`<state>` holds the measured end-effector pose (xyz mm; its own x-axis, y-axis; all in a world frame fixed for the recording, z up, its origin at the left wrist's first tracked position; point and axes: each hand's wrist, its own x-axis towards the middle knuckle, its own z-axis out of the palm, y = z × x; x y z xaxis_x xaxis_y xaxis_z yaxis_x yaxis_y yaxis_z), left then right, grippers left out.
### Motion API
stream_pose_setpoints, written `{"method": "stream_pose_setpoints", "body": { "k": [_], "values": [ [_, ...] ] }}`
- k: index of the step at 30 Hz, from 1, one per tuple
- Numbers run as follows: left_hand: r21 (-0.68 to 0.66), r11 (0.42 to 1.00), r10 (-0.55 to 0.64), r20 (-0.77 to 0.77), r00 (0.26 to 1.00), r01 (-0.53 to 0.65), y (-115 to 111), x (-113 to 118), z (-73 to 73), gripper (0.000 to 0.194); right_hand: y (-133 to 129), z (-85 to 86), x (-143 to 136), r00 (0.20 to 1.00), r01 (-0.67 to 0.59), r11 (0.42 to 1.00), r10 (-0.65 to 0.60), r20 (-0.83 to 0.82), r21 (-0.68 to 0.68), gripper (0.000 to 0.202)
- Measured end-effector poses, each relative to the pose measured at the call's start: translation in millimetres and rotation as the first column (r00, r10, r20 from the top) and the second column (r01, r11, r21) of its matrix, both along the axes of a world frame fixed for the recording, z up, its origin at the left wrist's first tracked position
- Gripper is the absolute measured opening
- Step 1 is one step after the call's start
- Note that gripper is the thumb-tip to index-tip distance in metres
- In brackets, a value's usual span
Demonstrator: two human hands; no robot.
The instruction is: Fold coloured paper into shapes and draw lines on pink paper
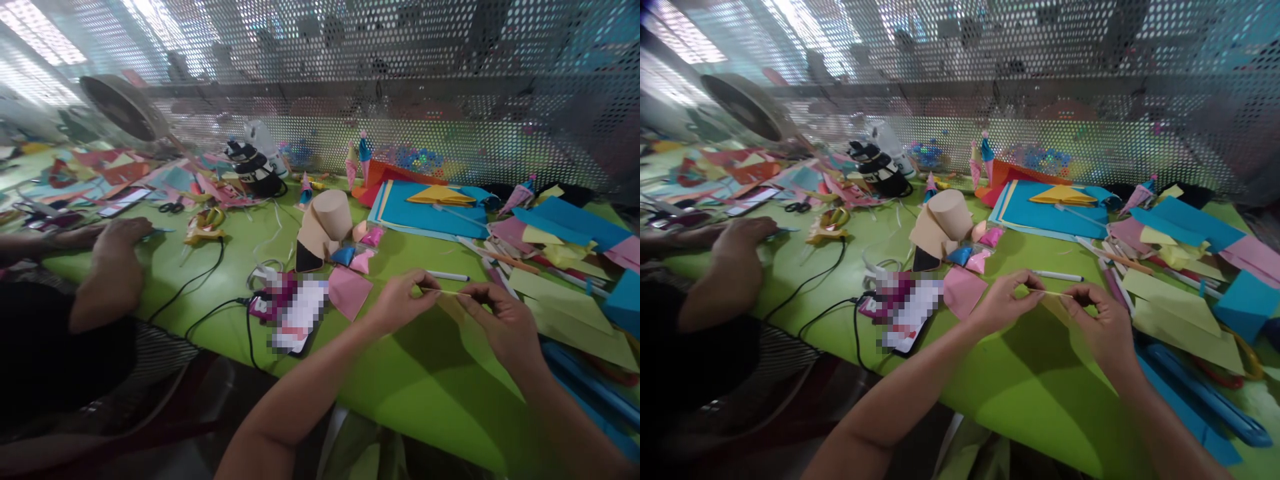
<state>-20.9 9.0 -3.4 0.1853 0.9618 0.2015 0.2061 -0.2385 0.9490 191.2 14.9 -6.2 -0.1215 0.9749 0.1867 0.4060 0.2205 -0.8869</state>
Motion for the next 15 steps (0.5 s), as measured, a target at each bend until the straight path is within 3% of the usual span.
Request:
{"method": "stream_pose_setpoints", "body": {
  "k": [15],
  "values": [
    [0.005, 1.000, 0.014, 0.001, 1.000, -0.014, 0.4, 0.5, -1.2, 0.011, -0.4, 0.5, -1.0, 0.999, -0.032, 0.999, 0.033, 0.023, -0.017, 0.017]
  ]
}}
